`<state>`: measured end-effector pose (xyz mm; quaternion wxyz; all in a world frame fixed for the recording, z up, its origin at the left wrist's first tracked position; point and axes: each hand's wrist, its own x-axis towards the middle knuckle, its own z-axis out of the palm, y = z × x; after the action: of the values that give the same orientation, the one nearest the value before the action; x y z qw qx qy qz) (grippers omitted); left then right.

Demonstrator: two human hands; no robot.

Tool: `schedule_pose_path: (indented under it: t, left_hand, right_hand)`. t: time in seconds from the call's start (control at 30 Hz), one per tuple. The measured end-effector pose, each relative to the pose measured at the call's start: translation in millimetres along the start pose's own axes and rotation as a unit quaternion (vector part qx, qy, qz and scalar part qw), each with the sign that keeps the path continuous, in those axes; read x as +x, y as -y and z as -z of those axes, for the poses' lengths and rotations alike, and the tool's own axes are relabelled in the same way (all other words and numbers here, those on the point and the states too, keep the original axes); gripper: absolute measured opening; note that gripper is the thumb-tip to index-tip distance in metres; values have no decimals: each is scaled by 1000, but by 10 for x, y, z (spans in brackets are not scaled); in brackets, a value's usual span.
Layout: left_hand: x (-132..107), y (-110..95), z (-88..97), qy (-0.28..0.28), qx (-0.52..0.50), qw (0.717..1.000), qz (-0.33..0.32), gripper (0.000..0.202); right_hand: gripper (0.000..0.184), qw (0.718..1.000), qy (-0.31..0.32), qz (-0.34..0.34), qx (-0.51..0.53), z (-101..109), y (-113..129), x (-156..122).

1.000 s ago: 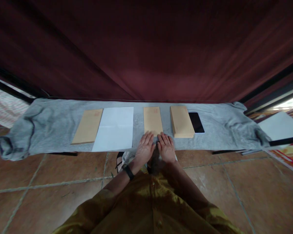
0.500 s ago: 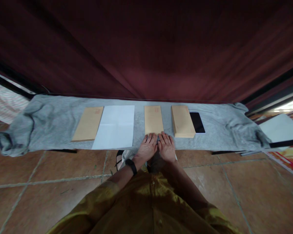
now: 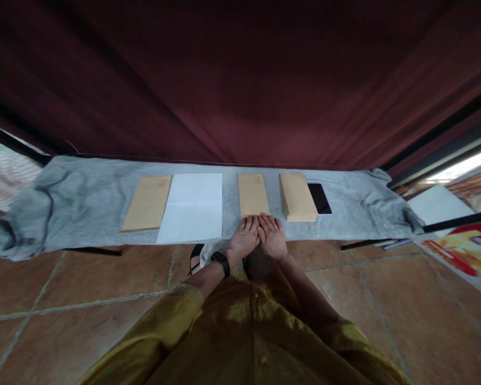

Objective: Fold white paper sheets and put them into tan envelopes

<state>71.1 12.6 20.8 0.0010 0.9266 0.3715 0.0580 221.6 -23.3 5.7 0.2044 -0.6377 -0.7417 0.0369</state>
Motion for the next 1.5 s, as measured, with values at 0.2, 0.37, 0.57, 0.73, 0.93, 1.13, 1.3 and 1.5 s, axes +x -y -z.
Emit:
schedule_pose_path:
  t: [0.2,0.37,0.57,0.73,0.93,1.13,1.3,1.5]
  left_hand:
    - [-90,46,5,-19,-19,999,30,54]
    - [-219,148,-30,-29,-28,998,51,62]
    - [-264,223,26,-41,-63,993,91,55]
    - [-139,208,45,-75,-149,969,183,44]
    - [163,323,113,-60,-215,916,332,47]
    - [337,385,205,-16,-269,877,398,50]
    - [386,473,132,-34,-401,795,455,23]
    - [411,474,139,-49,-521,738,426,14]
  right_hand:
    - [50,1000,-19,-16,-12,-63,14,-21]
    - [50,998,-50,-40,-24,-121,-35,-81]
    - [48,997,-59,-41,-24,-122,-31,-89]
    - [48,996,-68,-53,-9,-124,-7,-77]
    - [48,996,-70,-61,-2,-140,13,-77]
    - [47,995,-80,-51,-14,-160,3,-72]
    - [48,995,-89,-47,-10,-177,0,-76]
    - [47,994,-98,-56,-3,-111,30,-10]
